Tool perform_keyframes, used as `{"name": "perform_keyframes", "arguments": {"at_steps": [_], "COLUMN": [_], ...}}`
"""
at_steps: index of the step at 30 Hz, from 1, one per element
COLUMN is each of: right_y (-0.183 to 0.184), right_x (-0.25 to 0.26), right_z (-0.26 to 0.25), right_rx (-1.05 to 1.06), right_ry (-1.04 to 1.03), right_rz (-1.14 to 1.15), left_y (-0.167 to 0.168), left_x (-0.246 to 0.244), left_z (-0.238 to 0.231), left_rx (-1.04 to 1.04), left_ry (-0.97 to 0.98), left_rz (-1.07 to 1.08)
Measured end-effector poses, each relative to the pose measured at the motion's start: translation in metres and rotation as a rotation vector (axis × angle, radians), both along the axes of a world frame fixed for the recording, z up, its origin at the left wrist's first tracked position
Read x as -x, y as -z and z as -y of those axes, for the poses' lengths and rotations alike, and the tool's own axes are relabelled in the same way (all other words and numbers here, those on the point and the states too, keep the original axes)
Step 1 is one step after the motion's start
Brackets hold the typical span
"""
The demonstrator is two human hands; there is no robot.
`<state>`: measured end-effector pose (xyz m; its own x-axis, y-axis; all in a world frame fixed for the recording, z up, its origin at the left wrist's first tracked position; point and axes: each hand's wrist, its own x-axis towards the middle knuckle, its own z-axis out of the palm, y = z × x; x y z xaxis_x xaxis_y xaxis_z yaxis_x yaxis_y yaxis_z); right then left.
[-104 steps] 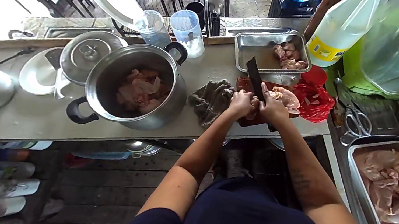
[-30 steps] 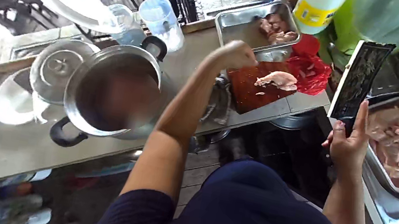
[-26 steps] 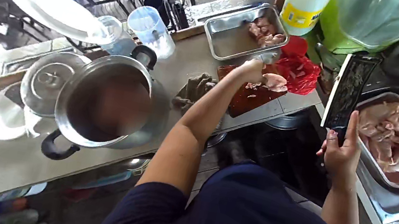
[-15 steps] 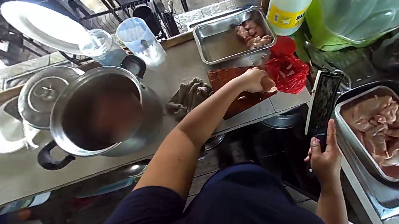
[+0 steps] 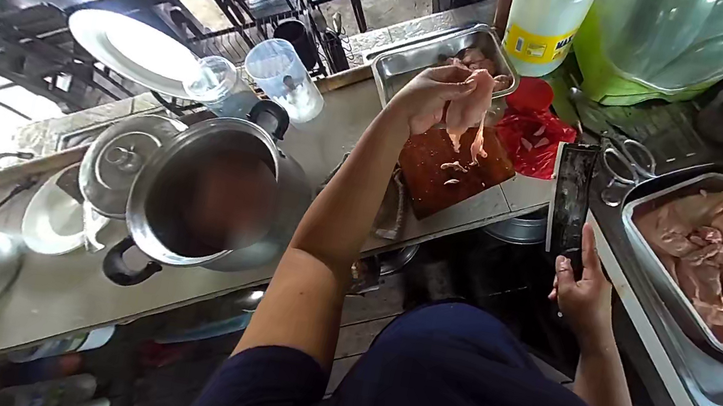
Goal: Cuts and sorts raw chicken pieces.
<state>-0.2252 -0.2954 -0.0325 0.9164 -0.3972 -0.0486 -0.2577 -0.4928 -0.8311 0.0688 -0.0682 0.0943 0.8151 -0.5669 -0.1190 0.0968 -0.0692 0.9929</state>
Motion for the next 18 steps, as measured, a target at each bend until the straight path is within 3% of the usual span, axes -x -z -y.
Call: {"name": "perform_keyframes", "arguments": {"at_steps": [5, 10, 15, 18], "right_y": [0.002, 0.004, 0.0, -0.005], "right_x": [0.002, 0.0, -0.006, -0.011], "right_z": [-0.003, -0.007, -0.013, -0.018], "right_rx": [0.024, 0.05, 0.099, 0.102], "right_ry": [-0.023, -0.058, -0.127, -0.168], "right_rz": [-0.032, -0.062, -0.137, -0.172], "left_y": [-0.032, -0.056, -0.054, -0.04], "left_x": [0.007, 0.012, 0.013, 0.014], "left_z": [-0.011, -0.024, -0.026, -0.019], "left_rx": [-0.068, -0.135, -0.367, -0.355], "left_ry": [-0.071, -0.072, 0.019, 0.09], "left_rz": [0.214, 0.28, 0.341, 0.336]}}
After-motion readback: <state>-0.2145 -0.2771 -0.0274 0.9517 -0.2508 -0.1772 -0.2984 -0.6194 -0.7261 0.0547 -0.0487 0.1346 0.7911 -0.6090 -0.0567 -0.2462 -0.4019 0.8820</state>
